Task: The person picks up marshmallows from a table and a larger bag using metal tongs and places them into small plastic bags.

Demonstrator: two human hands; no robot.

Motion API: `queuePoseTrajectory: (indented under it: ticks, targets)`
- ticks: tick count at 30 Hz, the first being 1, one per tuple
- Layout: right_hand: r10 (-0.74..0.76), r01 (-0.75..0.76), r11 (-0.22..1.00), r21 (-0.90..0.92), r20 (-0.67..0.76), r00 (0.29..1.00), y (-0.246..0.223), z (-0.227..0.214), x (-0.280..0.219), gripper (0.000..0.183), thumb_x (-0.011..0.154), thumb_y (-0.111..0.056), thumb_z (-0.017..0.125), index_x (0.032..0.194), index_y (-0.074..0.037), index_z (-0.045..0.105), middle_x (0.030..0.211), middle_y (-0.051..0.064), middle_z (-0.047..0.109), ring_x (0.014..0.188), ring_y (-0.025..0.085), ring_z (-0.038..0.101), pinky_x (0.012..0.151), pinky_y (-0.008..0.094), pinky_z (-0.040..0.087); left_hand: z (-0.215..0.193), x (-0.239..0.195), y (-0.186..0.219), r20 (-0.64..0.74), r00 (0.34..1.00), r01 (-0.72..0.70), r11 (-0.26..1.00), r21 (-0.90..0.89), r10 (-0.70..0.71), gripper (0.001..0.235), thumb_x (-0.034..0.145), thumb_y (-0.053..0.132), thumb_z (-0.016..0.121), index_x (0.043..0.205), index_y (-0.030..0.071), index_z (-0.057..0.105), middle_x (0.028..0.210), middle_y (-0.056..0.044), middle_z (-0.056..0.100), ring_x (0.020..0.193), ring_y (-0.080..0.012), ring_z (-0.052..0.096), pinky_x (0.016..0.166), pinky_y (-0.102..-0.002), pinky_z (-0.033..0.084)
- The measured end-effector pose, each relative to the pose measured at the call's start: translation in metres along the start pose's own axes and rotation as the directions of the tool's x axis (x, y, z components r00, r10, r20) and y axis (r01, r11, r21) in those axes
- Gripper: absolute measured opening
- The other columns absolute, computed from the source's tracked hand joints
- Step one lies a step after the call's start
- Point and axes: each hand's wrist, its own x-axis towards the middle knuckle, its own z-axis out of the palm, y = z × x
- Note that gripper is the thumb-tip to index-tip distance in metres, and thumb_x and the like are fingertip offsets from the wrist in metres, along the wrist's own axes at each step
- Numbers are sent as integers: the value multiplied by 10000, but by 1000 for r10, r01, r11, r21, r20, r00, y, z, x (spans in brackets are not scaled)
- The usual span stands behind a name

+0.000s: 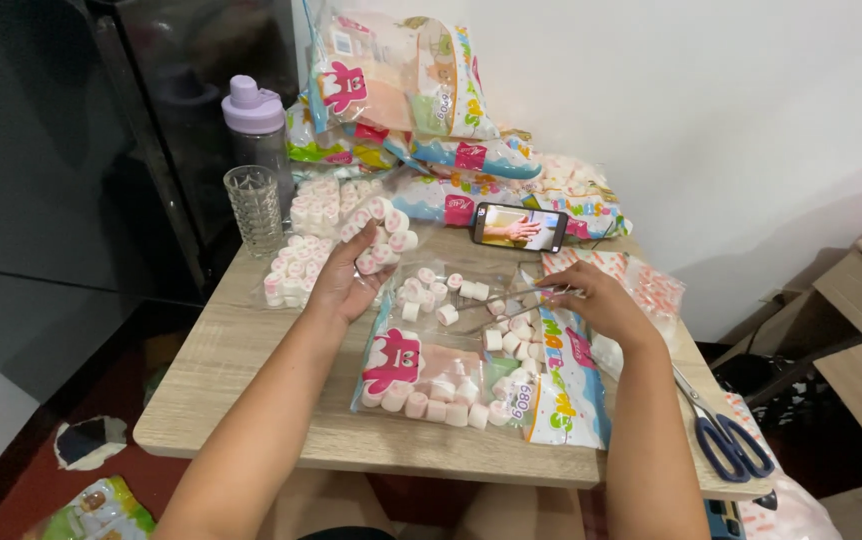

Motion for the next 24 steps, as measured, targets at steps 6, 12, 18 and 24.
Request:
queuePoseTrajectory:
  ticks: [6,12,18,24]
  targets:
    - [31,-30,998,-56,7,1000,-9,3,7,306,809,-221,768,1111,-179,748,971,128,673,1011,323,670,951,430,489,1,1,-4,5,1000,9,1000,-8,-9,352,834,188,791,1137,55,672,952,-69,699,809,-222,721,709,-385,637]
    - [-23,26,993,-118,32,999,-4,15,11,292,820,-196,766,1110,-166,753,969,112,670,979,301,681,919,407,505,8,-5,-1,12,1000,4,1000,-1,-4,324,835,181,786,1109,52,669,909,-56,689,779,-198,712,689,-360,635]
    - [-25,28,994,-107,31,999,-9,13,12,308,821,-228,762,1119,-154,745,977,110,667,984,297,684,921,414,508,15,-14,2,22,1000,15,1000,3,-15,304,833,177,788,1088,60,671,883,-45,682,755,-179,705,674,-341,632]
    - [-128,126,978,-165,3,992,-7,16,9,296,814,-279,756,1092,-177,749,910,100,661,929,311,669,880,412,511,15,-14,2,26,1000,8,1000,25,-9,265,845,171,774,1075,79,681,902,-43,700,762,-178,711,663,-337,630]
